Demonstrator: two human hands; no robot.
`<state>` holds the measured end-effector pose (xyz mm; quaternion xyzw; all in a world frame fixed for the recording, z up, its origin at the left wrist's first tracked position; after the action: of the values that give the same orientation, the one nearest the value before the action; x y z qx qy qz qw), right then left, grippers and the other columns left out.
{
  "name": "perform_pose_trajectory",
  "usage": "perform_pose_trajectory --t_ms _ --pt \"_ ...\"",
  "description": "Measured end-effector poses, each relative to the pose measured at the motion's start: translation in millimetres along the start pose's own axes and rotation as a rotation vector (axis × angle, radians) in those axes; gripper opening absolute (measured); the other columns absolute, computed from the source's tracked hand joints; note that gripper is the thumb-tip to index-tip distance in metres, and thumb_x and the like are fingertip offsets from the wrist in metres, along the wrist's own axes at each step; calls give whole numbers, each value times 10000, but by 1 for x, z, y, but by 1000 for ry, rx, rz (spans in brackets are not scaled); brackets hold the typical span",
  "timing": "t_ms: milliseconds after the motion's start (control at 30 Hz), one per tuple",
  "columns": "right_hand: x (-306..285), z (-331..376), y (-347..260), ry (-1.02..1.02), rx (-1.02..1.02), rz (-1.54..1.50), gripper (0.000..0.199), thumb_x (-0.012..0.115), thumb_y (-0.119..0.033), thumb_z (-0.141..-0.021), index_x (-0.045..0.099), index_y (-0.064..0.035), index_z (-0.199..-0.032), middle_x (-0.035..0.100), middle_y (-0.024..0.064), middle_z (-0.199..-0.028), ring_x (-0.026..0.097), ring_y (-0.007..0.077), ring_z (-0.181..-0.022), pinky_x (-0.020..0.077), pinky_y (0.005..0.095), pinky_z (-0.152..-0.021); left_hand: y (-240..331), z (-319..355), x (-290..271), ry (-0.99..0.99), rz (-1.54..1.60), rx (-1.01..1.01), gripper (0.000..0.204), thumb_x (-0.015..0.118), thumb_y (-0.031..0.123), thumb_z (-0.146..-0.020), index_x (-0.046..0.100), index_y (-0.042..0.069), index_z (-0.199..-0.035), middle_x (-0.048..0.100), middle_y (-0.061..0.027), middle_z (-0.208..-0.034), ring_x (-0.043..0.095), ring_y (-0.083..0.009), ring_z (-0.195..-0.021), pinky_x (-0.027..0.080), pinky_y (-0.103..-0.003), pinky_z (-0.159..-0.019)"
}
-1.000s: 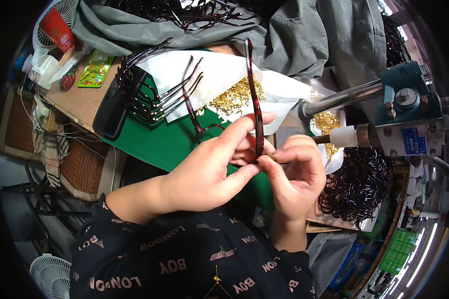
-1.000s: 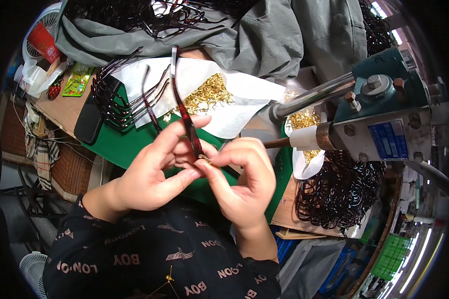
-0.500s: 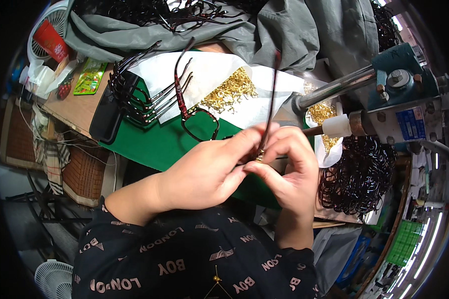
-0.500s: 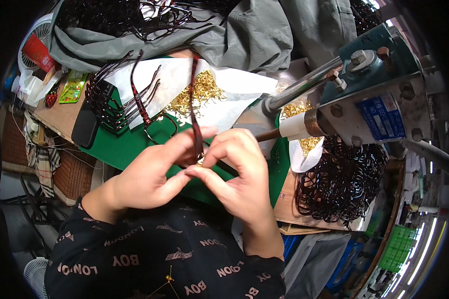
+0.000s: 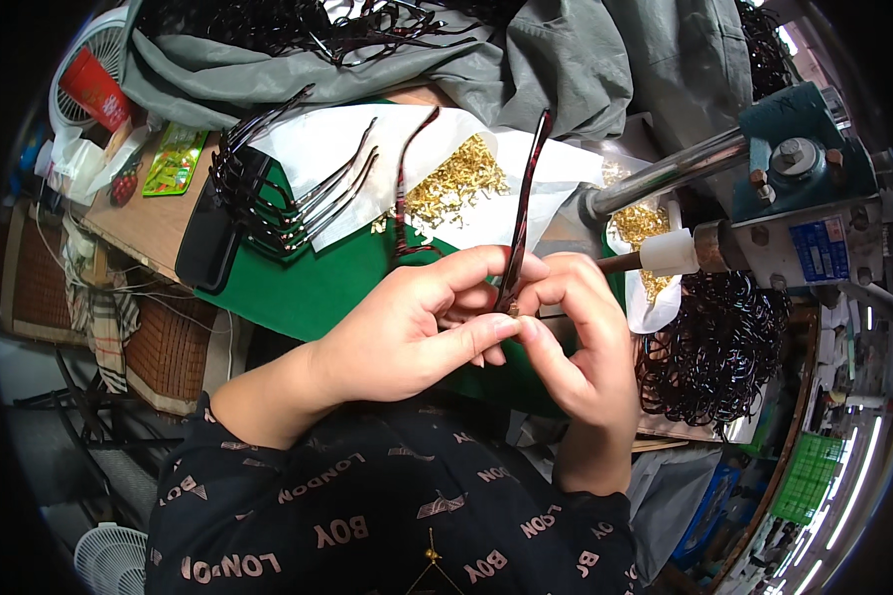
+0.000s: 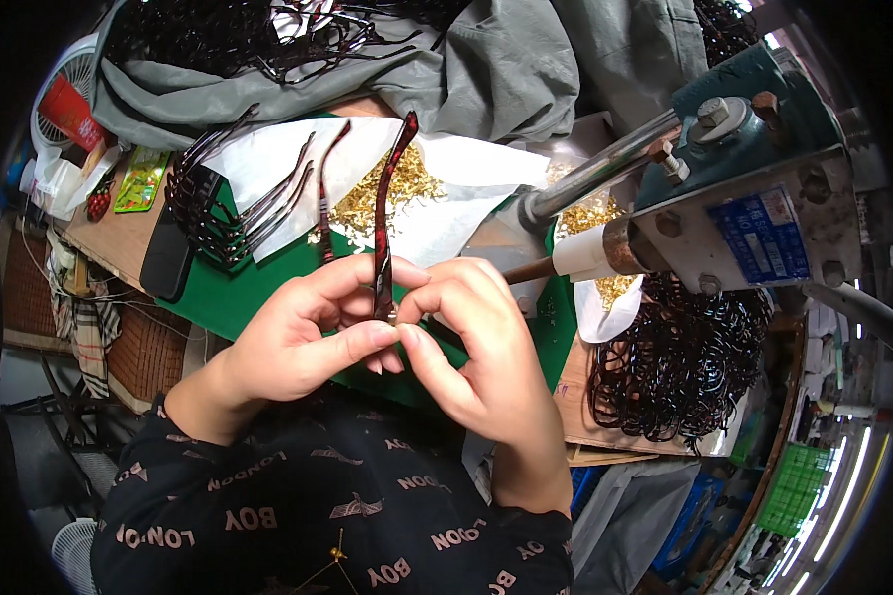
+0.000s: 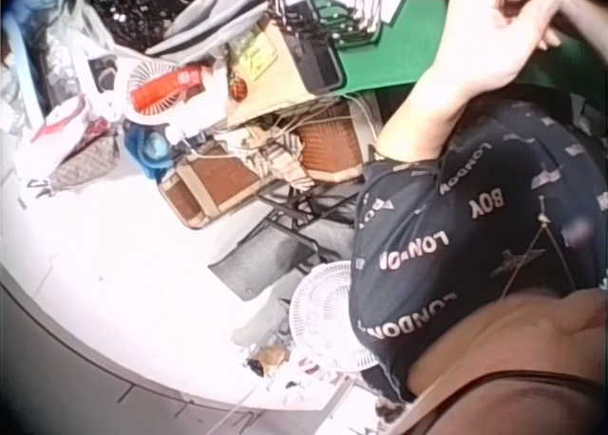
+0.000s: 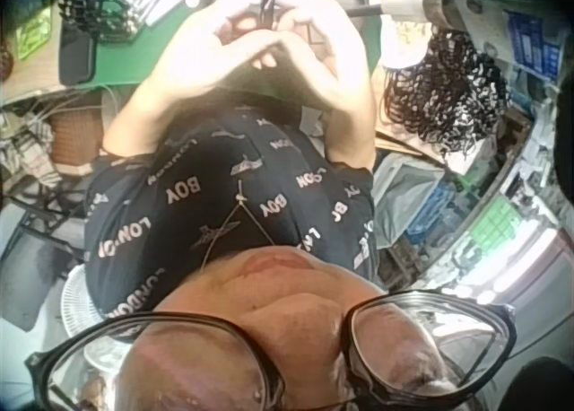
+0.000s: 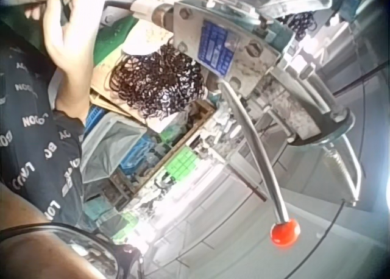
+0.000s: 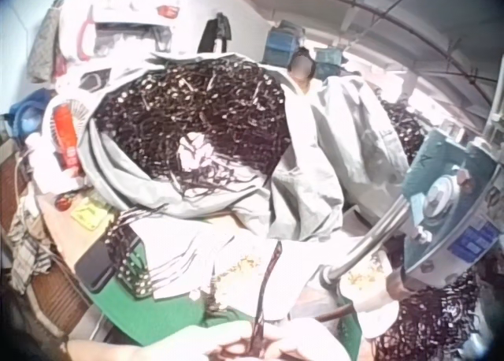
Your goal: The person assembles eyeglasses by attaching small gold-colored components to the temples using a heat press machine. They repeatedly pick up frames, position them under the press, and then place the finished glasses into a large bag.
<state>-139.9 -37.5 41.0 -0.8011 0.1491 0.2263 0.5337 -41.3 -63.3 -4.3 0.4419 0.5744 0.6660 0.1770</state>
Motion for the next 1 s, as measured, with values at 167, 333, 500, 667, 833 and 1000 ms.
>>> perform_pose_trajectory --t_ms 167,333,500,667,833,1000 --pt "-8 20 23 231 143 -273 168 559 21 -824 535 9 -989 574 71 -937 538 141 -906 429 272 -807 2 -3 1 13 73 -41 352 486 26 -901 435 7 -1248 614 -53 -925 587 -79 -732 467 -194 -653" --pt "0 23 33 289 303 -580 108 548 8 -871 546 24 -977 577 49 -930 547 89 -822 441 216 -740 -3 -13 5 62 57 -50 346 490 43 -909 429 17 -1249 610 -50 -952 589 -79 -734 470 -190 -646" --pt "3 19 41 281 290 -603 114 603 7 -838 547 15 -937 582 48 -937 556 102 -859 432 228 -786 -6 -14 3 49 -118 28 350 483 8 -897 438 7 -1244 597 -70 -1034 577 -86 -907 491 -214 -701" --pt "2 23 37 398 195 -412 143 640 39 -782 566 3 -898 600 81 -938 573 132 -862 450 255 -776 0 -12 5 78 -295 141 426 477 -33 -877 399 -1 -1294 573 -72 -1086 566 -106 -984 459 -235 -809" --pt "-6 21 7 467 -80 14 163 668 55 -714 599 -4 -850 624 116 -921 601 233 -845 471 327 -764 3 -9 7 30 -164 121 517 472 -40 -869 315 6 -1359 550 -73 -1134 545 -121 -1037 420 -255 -891" --pt "-6 19 -8 415 -222 176 195 665 52 -700 629 6 -885 634 128 -945 598 290 -867 471 365 -786 5 -8 6 -9 17 102 541 509 -13 -873 296 14 -1370 553 -76 -1122 552 -124 -1008 445 -257 -862"
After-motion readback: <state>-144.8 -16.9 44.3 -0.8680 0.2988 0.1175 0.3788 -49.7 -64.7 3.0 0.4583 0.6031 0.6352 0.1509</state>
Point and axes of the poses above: each hand's wrist, its own z-axis away from the middle knuckle, its own x-axis out of the palm, y = z × x, the point moved 8 cm from there along -z, towards the middle knuckle
